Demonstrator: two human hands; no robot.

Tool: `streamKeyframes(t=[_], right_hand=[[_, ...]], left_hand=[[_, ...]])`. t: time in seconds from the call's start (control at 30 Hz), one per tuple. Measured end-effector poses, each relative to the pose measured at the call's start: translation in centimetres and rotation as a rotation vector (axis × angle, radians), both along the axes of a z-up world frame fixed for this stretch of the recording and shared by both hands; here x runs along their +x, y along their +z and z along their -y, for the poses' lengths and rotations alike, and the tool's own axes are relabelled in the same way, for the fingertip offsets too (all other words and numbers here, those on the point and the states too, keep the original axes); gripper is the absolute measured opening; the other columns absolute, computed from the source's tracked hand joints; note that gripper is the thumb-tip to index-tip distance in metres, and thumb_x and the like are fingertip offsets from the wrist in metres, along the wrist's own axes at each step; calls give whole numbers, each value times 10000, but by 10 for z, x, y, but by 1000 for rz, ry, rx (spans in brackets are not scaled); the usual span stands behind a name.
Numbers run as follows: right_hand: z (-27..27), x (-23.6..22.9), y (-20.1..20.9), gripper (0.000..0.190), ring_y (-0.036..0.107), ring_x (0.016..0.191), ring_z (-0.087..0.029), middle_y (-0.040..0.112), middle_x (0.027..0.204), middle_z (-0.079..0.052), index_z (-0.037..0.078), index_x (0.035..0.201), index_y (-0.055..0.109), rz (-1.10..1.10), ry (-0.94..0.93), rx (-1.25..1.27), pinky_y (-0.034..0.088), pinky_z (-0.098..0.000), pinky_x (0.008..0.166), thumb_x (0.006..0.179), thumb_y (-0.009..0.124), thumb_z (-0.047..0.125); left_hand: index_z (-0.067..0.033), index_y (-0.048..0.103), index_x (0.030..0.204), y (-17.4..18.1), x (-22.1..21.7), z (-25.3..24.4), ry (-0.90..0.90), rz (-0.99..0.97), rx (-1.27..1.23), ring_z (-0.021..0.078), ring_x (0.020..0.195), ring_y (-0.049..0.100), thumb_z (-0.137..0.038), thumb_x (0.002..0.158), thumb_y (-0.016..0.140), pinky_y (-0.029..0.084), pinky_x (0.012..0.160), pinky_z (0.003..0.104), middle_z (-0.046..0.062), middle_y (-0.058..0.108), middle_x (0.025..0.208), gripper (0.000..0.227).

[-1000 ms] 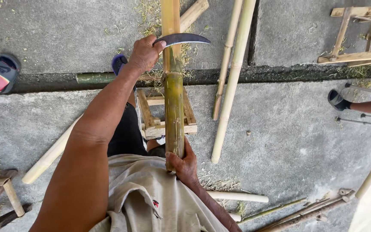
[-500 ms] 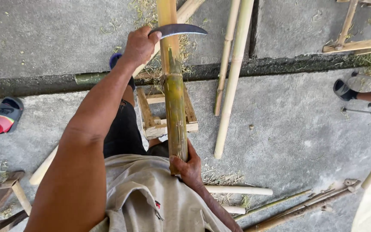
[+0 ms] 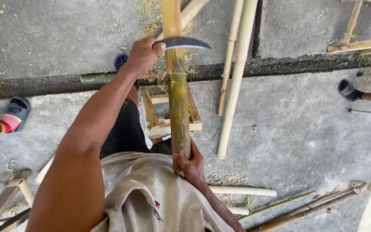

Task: Using a hooked blade to shave and smooth the surface of a bamboo stalk.

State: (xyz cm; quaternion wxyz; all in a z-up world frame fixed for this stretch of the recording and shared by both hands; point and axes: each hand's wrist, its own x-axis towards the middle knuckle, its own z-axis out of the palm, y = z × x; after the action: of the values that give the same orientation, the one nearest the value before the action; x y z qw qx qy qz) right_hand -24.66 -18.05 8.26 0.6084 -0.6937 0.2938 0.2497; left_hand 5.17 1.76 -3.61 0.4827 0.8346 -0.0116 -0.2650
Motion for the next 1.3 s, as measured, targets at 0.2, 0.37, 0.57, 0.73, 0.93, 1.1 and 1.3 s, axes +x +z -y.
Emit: streamKeyframes(t=[0.2,0.37,0.57,0.73,0.93,1.1,1.3], right_hand=[[-3,0,4,824,672,784,-171,696,1043,-130,21,1527,421,-44,-85,65,598,-336,687,765,705,153],[-2,3,5,805,657,752,-160,695,1011,-130,15,1526,448,-38,-89,61,590,-333,655,769,699,129],[-1,0,-16,784,680,869,-154,699,1113,-111,-4,1535,427,109,-74,117,593,-319,738,806,698,94],[-9,6,8,796,648,683,-150,682,953,-117,9,1534,429,-19,-129,133,576,-314,588,791,699,105],[-6,-2,6,781,646,637,-148,673,881,-106,25,1521,442,-66,-108,145,568,-313,544,779,668,112],[-5,-5,1,701,649,846,-160,673,1034,-111,-31,1483,502,26,-67,119,564,-317,712,824,691,112],[-8,5,0,735,662,812,-156,709,1001,-101,16,1475,505,-19,-40,14,586,-319,712,776,696,140]], left_hand=[[-6,675,957,-9,-35,5,-68,81,-24,92,464,544,-362,1117,585,451,441,284,50,602,631,401],[-28,656,1052,-6,-24,10,61,-71,-56,97,417,498,-370,1110,517,454,362,299,32,558,626,374],[-64,651,1097,0,-13,-1,67,-32,-76,90,392,522,-370,1075,521,482,362,267,29,575,587,333],[-59,678,1075,8,-35,3,-15,-163,-123,81,425,519,-391,1049,561,490,375,257,41,589,625,353],[-99,654,1089,7,-42,0,-12,-280,-163,96,409,497,-382,1045,535,462,347,261,32,576,629,310],[-74,616,1013,23,-51,4,5,-336,-189,81,408,511,-330,1069,550,470,337,251,27,575,631,270],[-83,620,1017,22,-45,1,67,-312,-279,100,386,463,-318,1028,579,419,333,289,25,576,615,239]])
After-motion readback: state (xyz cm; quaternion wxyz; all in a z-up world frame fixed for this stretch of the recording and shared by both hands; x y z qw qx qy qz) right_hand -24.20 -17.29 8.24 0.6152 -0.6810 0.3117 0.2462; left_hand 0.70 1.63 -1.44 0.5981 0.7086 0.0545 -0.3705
